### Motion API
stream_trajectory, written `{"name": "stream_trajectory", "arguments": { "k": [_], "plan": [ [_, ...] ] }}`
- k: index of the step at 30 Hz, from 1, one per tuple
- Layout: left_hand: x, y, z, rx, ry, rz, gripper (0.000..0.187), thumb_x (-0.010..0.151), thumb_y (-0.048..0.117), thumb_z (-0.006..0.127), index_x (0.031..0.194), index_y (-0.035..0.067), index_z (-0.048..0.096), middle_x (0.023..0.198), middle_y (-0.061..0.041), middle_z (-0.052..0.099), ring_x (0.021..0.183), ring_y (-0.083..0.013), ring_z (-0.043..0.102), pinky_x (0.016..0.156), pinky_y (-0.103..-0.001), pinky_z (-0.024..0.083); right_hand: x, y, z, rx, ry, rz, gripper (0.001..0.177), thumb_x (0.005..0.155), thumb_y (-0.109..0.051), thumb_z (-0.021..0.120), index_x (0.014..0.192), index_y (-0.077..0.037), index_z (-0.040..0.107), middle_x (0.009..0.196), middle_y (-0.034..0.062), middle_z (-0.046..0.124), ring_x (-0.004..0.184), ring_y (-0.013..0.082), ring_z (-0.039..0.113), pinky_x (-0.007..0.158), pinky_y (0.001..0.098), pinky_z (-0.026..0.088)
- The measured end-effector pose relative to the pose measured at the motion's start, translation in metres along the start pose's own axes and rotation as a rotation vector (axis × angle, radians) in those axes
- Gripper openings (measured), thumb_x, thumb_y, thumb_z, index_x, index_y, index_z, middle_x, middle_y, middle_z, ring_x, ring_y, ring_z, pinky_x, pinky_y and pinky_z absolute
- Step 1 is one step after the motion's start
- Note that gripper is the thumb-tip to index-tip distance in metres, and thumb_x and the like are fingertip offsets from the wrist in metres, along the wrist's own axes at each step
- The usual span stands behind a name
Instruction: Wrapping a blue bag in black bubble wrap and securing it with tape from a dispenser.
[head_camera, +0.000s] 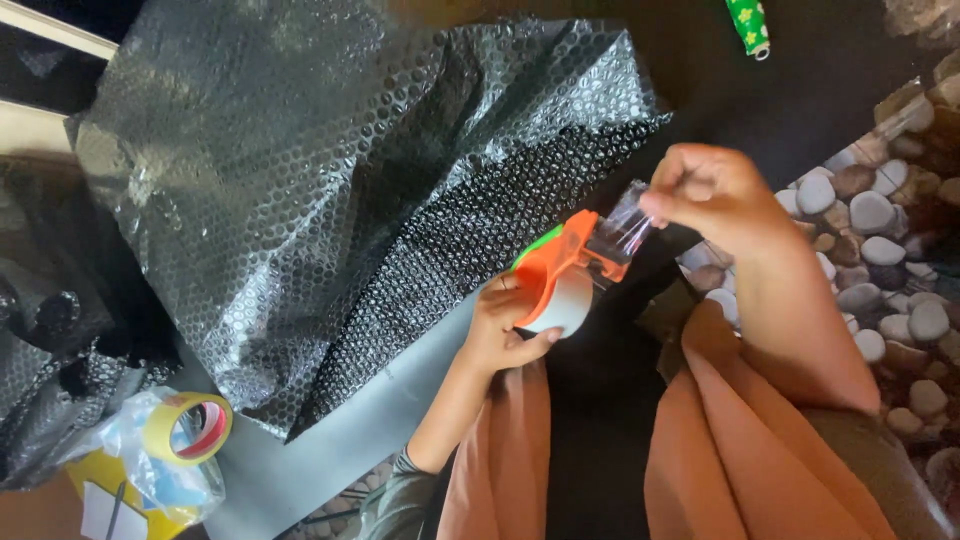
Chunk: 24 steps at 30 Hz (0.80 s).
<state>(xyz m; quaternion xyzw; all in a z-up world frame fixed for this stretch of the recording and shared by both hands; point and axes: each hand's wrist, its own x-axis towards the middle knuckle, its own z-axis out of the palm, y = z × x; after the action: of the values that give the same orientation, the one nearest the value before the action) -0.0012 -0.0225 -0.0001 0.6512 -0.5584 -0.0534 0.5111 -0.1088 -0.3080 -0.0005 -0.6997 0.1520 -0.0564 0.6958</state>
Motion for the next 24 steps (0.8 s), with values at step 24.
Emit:
{"name": "stream_trajectory", "arguments": {
  "k": [24],
  "plan": [
    [-0.017, -0.033, 0.004, -0.082, 0.001, 0.001, 0.046, 0.090, 0.052, 0.070, 0.078, 0.009, 0.060, 0.073, -0.002, 0.057, 0.068, -0.0209, 0.054, 0.067, -0.037, 0.042, 0.012, 0.020, 0.002, -0.303, 0.164, -0.022, 0.033, 0.088, -0.022, 0.087, 0.077, -0.012, 0.058, 0.077, -0.0034, 0.061, 0.068, 0.0054, 0.052, 0.061, 0.0218, 0.036]
  ]
}}
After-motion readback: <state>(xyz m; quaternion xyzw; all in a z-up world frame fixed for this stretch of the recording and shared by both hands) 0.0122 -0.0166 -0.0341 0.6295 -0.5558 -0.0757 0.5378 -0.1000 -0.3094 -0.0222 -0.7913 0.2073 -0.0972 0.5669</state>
